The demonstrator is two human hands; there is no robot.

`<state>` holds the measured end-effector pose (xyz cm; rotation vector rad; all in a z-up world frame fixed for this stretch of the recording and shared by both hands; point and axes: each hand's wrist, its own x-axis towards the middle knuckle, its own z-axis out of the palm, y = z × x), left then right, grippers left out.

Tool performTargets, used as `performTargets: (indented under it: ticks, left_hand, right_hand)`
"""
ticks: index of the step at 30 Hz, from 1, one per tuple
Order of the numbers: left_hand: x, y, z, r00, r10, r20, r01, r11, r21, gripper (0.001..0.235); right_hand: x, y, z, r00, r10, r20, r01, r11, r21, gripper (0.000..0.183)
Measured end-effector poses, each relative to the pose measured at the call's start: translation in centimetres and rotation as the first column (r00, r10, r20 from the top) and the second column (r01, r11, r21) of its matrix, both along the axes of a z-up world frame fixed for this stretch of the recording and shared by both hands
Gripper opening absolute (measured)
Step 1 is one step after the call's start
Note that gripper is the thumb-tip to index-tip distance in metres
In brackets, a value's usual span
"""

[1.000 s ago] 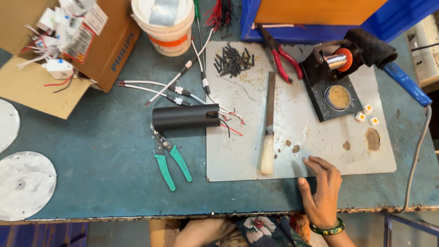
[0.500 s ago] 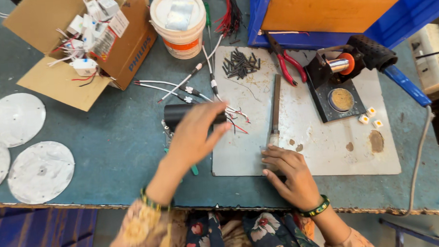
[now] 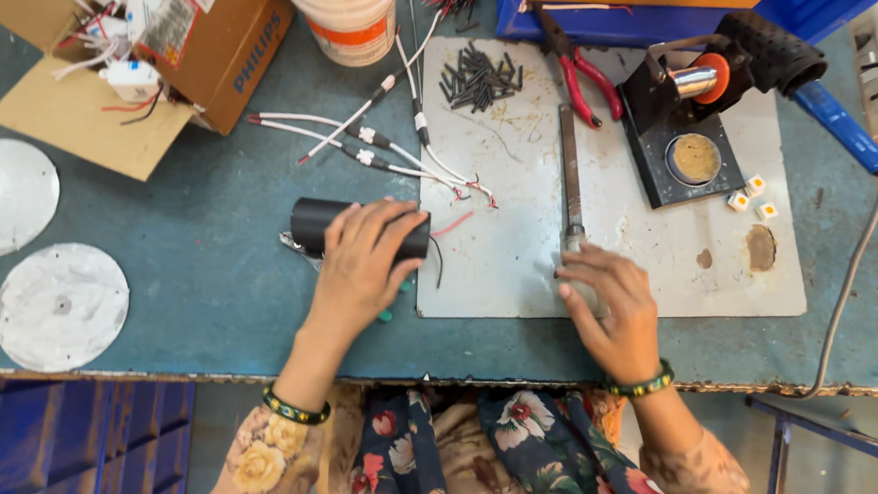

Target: The person strips wire ends, inserts them into a small white connector, and uses a soldering iron to solder the connections. They then place the assembled unit into a black cylindrical housing and set it aside with other completed units.

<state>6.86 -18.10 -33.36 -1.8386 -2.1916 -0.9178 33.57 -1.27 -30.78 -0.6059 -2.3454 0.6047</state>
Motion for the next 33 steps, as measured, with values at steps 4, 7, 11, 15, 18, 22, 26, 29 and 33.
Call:
performTargets:
  ticks: [4, 7, 11, 15, 18, 22, 26, 29, 33]
  left_hand:
    - [-1.8, -0.2, 0.7, 0.997, 0.017, 0.074, -0.016, 1.000, -0.014, 0.061]
    - [-3.2, -0.5, 1.9, 0.990, -0.061, 0.126, 0.062, 0.998, -0.003, 0.062]
    - [-3.9, -1.6, 3.3, 0.956, -0.093, 0.279, 0.059, 0.990, 0.128, 0.061]
    - [-2.8, -2.6, 3.6, 0.888, -0.152, 0.434, 0.053, 0.971, 0.232, 0.056]
    - [-2.2, -2.7, 3.2, 0.886, -0.185, 0.425, 0.074, 0.962, 0.263, 0.056]
    - [-1.4, -2.6, 3.1, 0.933, -0.168, 0.319, 0.090, 0.965, 0.245, 0.054]
    - [1.0, -1.3, 2.4, 0.986, -0.159, -0.050, 0.164, 0.980, 0.109, 0.045]
    - [2.5, -0.3, 1.7, 0.973, -0.187, -0.133, 0.192, 0.981, 0.026, 0.043]
    - [2.9, -0.1, 1.2, 0.978, -0.175, -0.117, 0.172, 0.984, -0.040, 0.042]
  right_hand:
    - [-1.7, 0.7, 1.6, 0.997, 0.058, -0.058, -0.057, 0.998, 0.019, 0.014]
    - [-2.4, 0.2, 2.0, 0.992, 0.094, -0.080, -0.093, 0.995, 0.021, 0.014]
    - [-2.4, -1.3, 0.9, 0.987, 0.129, -0.092, -0.135, 0.989, -0.063, 0.013]
    - [-2.3, -2.0, 0.4, 0.987, 0.136, -0.081, -0.144, 0.985, -0.097, 0.013]
    - [-1.8, -1.7, 0.3, 0.990, 0.126, -0.068, -0.131, 0.988, -0.077, 0.014]
    - [-1.8, -0.8, 1.0, 0.991, 0.126, -0.053, -0.126, 0.992, -0.005, 0.015]
    - [-3.5, 2.3, 1.6, 0.990, 0.133, -0.044, -0.127, 0.984, 0.122, 0.013]
    - [-6.1, 6.3, 1.5, 0.989, 0.143, -0.039, -0.138, 0.983, 0.124, 0.010]
    - [-10.2, 10.9, 0.2, 0.987, 0.102, 0.121, -0.099, 0.995, -0.030, 0.012]
